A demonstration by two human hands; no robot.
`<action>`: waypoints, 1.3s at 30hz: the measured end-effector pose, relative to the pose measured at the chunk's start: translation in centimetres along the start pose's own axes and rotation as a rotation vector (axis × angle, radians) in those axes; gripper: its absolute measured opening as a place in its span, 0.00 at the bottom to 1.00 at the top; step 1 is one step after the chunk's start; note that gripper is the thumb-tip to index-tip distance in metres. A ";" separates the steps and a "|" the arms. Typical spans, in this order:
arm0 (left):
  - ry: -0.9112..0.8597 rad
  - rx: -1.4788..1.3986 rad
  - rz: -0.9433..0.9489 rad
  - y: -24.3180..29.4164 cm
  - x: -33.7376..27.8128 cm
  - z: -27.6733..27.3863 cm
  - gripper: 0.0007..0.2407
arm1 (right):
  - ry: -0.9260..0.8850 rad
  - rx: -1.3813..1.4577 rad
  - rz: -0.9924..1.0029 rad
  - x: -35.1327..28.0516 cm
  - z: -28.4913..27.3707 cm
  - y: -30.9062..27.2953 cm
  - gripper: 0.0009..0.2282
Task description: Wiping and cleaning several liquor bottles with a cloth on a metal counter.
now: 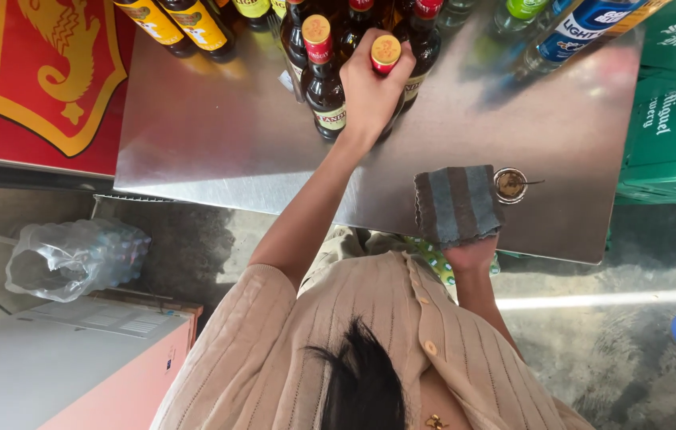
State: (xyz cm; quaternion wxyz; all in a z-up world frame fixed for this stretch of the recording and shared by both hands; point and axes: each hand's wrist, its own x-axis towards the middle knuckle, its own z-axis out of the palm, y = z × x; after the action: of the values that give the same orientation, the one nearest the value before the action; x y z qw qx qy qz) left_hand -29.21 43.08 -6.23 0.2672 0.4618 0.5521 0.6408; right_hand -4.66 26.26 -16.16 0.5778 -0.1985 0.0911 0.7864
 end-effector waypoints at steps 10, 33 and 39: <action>0.176 -0.083 0.093 -1.4 -3.1 -0.9 0.06 | -0.065 -0.216 0.089 1.6 6.3 2.2 0.28; -0.088 -0.457 0.106 8.1 -8.1 -8.9 0.06 | -0.605 -1.401 -0.904 6.3 12.1 10.2 0.28; -0.146 -0.585 0.154 10.9 -8.2 -10.9 0.07 | -0.346 -1.337 -0.327 11.6 2.8 5.0 0.24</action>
State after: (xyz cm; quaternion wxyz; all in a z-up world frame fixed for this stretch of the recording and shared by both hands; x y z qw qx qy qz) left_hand -33.57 28.36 2.12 0.3783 0.4508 0.2869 0.7559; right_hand -12.93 35.87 -18.88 0.4490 -0.3940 -0.5351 0.5973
